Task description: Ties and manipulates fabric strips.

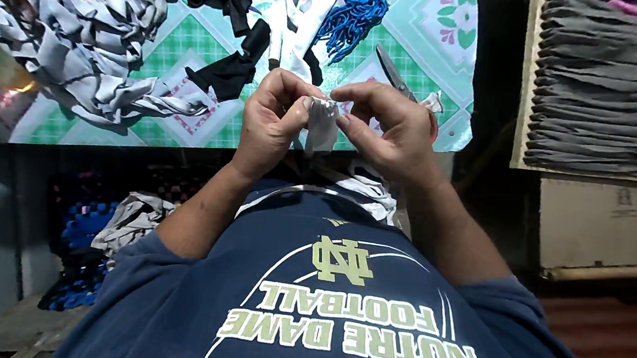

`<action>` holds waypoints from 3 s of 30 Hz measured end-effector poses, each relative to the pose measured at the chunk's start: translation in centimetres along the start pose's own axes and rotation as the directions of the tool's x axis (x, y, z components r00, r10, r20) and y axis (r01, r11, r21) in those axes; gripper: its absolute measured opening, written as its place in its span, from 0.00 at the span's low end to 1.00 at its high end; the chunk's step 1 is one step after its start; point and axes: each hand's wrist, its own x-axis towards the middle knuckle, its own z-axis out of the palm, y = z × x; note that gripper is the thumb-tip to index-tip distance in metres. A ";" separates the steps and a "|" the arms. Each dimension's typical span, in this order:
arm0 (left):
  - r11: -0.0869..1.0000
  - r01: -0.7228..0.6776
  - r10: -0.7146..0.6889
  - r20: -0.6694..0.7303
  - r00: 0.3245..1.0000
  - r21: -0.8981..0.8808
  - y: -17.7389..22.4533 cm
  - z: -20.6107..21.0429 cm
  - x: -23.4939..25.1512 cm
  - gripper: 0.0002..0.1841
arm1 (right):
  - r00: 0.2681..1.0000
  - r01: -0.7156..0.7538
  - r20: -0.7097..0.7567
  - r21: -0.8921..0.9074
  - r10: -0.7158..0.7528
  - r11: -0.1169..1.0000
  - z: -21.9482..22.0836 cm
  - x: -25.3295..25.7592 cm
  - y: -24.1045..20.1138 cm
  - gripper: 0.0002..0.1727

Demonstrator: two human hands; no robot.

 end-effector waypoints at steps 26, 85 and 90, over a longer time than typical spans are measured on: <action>0.996 -0.027 0.025 0.018 1.000 0.089 0.0 0.0 -0.2 0.06 | 0.964 0.154 -0.173 -0.261 -0.203 0.953 0.6 -0.1 1.3 0.08; 0.775 -0.179 0.136 0.116 0.984 0.607 1.2 -0.4 0.2 0.11 | 0.966 0.014 -0.258 0.135 0.021 0.991 1.4 0.0 1.9 0.07; 0.771 -0.198 0.108 0.182 0.977 0.606 1.1 0.0 -0.4 0.10 | 0.954 0.015 -0.298 0.143 0.028 0.990 0.8 -1.0 2.3 0.06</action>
